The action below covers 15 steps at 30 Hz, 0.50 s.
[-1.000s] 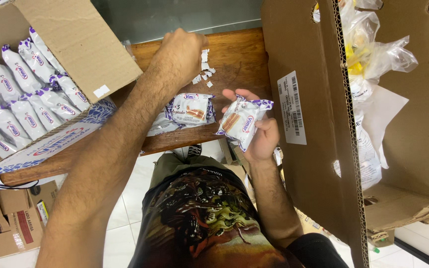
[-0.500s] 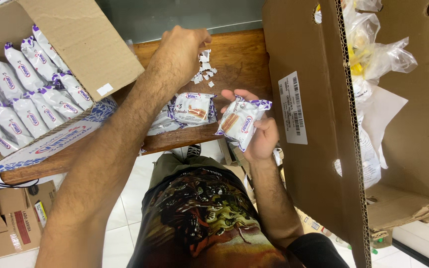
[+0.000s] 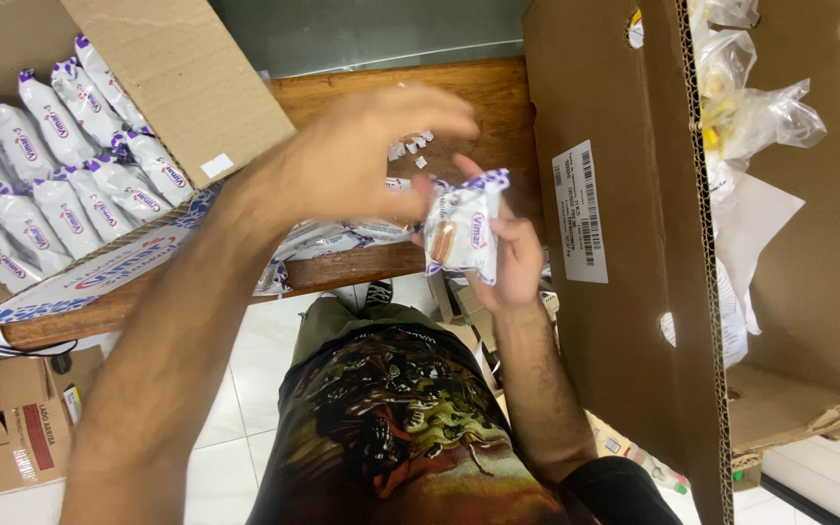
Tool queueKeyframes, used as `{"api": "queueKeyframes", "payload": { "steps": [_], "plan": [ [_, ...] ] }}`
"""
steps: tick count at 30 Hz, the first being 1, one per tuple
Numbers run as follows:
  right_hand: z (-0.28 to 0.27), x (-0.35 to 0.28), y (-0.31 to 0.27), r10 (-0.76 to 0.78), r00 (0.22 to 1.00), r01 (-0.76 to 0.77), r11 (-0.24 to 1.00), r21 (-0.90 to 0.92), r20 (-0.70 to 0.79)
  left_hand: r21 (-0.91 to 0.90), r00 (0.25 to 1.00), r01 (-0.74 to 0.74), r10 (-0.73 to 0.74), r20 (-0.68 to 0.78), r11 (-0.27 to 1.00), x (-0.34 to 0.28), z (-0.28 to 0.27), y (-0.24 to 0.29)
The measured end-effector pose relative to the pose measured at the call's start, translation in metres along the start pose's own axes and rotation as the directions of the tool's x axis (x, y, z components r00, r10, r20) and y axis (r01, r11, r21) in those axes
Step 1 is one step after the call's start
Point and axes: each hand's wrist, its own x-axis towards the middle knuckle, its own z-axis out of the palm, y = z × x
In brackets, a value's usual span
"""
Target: The person labels small packaged goods by hand and with a pricing gun, then places them into a cardboard box.
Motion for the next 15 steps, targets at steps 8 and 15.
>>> {"api": "queueKeyframes", "payload": {
  "steps": [8, 15],
  "plan": [
    [-0.011, 0.018, 0.02, 0.12, 0.983, -0.135, 0.985, -0.105, -0.141, 0.252, 0.988, 0.02, -0.058, 0.146, 0.968, -0.054, 0.029, 0.018],
    [0.01, 0.02, 0.013, 0.028, 0.915, -0.339, 0.597, -0.727, -0.403, 0.162, 0.989, 0.144, -0.146, 0.003, 0.976, -0.077, 0.056, 0.005]
  ]
}}
